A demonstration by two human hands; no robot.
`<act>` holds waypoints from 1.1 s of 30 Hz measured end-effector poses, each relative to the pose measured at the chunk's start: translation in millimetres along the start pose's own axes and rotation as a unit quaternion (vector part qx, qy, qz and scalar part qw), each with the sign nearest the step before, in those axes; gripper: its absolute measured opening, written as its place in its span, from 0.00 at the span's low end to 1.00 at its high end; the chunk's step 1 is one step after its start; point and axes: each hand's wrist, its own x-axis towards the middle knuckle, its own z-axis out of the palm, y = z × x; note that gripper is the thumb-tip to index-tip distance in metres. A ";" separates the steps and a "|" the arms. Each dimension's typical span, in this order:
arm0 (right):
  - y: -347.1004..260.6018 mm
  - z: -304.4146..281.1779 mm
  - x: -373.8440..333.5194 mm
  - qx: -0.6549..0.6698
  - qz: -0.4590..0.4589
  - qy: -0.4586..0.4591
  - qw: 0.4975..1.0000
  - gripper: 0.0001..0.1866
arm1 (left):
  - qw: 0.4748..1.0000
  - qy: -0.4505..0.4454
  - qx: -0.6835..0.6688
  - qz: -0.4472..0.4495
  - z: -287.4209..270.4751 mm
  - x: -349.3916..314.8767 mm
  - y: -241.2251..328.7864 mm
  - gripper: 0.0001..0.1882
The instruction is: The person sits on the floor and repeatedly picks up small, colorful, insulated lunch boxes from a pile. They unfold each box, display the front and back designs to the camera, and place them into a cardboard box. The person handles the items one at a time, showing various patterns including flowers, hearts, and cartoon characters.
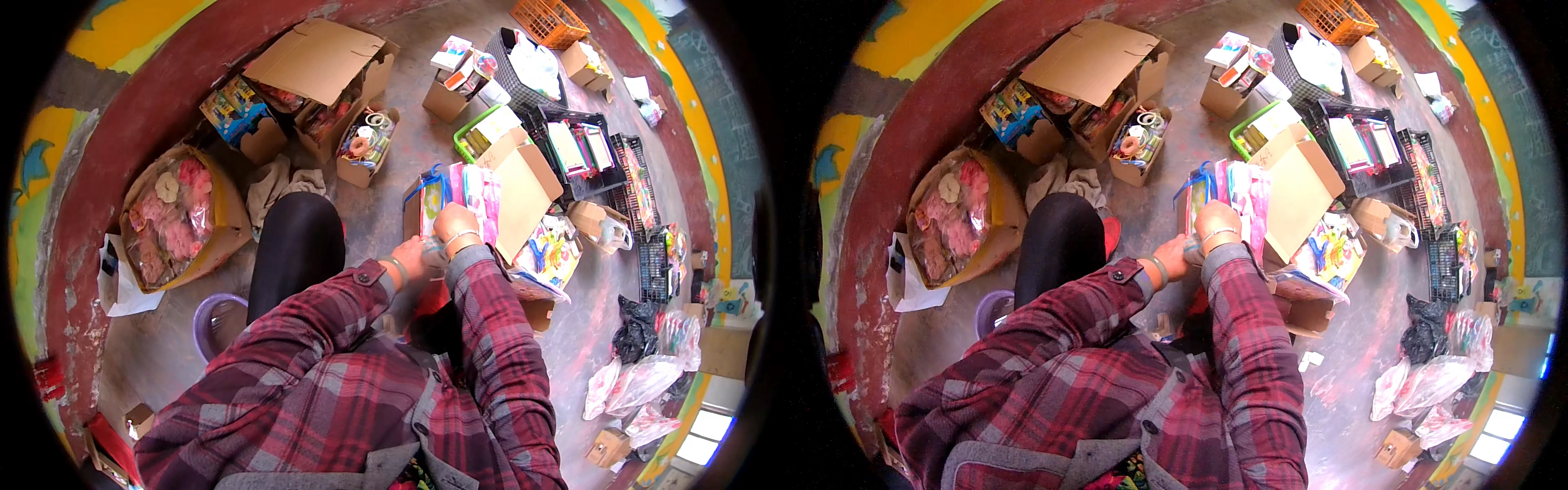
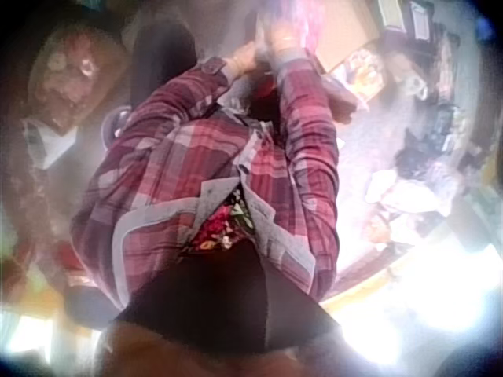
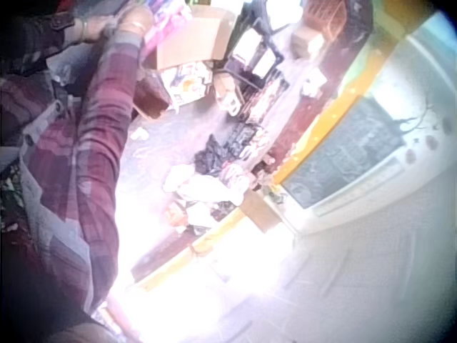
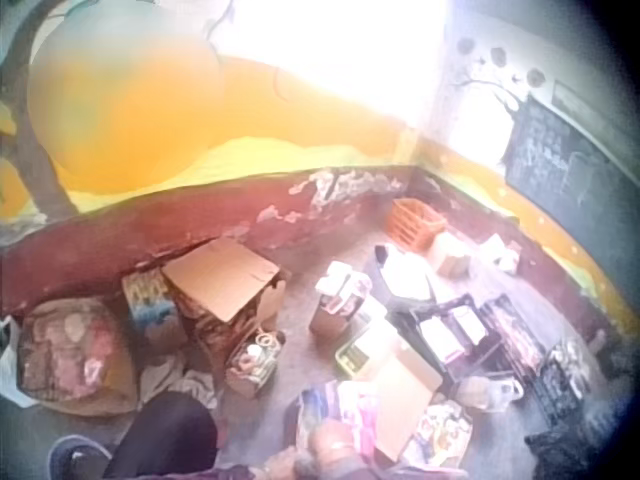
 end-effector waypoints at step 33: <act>277.9 -35.0 -157.1 -0.037 0.054 0.032 0.997 0.15 | 0.958 0.216 0.086 0.165 6.8 4.6 13.9 0.12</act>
